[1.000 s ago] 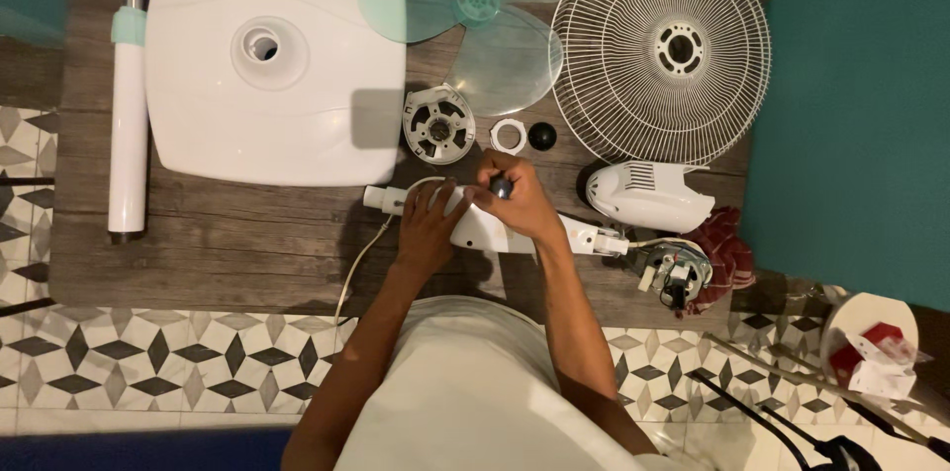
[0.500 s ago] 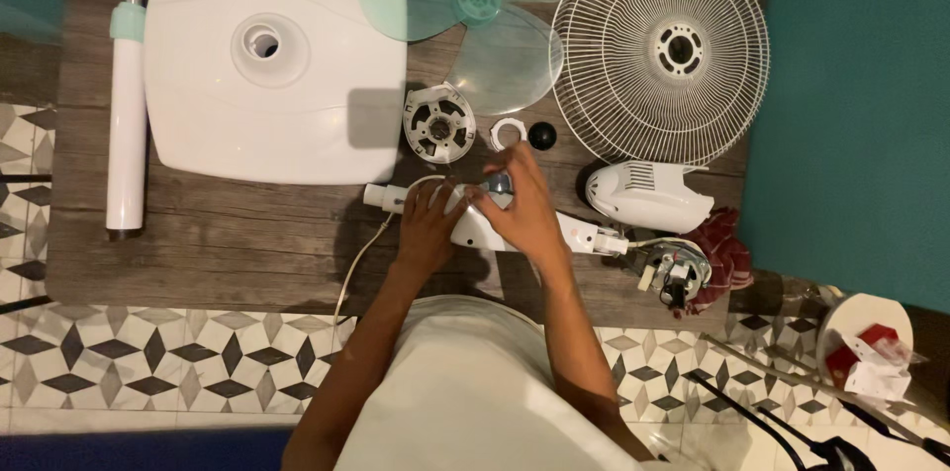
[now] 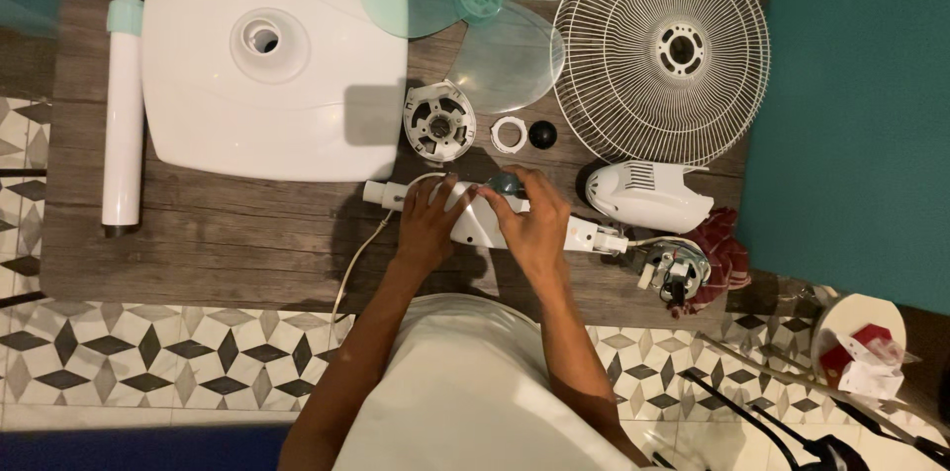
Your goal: The person assembles a disassembled electric fan on a wooden table. They use a screwdriver to tighten screws on the fan's neck section while other parts, including blades and a cage, remain laid out nearby.
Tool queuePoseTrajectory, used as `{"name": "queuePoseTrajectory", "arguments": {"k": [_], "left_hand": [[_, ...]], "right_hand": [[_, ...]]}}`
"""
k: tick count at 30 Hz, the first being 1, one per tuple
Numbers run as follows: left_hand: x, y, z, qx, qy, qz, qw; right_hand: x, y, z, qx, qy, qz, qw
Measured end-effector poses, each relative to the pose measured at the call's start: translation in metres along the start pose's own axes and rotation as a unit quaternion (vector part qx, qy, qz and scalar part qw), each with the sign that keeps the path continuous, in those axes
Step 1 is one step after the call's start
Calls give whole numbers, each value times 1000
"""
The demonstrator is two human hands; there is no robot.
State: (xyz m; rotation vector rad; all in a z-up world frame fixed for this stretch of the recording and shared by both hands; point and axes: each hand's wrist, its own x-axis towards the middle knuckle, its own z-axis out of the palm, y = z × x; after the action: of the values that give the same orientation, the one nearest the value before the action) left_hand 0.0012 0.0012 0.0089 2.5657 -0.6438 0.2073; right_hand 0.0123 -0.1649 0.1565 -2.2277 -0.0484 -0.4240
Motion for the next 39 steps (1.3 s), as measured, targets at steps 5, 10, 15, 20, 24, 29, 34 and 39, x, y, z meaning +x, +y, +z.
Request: {"name": "queuePoseTrajectory", "arguments": {"k": [5,10,15,20,24,29,34,39], "left_hand": [[6,3,-7,6,-33,-3,999],[6,2,-6,-9,-38,-6,999],[4,0,-2,-12,-21,2,1000],[7,2,-6,-15,-27,-3,1000],[13,2,-8,-19,-28,-6,999],[14,1,-7,-31,-16,-6,999],[13,-4,0,-34,3,12,999],[16,-6,1,-41,0,23,999]], "right_hand": [[-2,1,11,-1,61,26,998],[8,0,10,-22,84,10,996],[10,7,-3,-11,113,-44,993],[-2,34,-15,140,136,46,980],[-11,56,-27,168,118,43,978],[-35,53,-26,195,61,15,979],[-46,41,-18,161,44,-3,986],[-42,40,-19,109,65,-56,990]]}}
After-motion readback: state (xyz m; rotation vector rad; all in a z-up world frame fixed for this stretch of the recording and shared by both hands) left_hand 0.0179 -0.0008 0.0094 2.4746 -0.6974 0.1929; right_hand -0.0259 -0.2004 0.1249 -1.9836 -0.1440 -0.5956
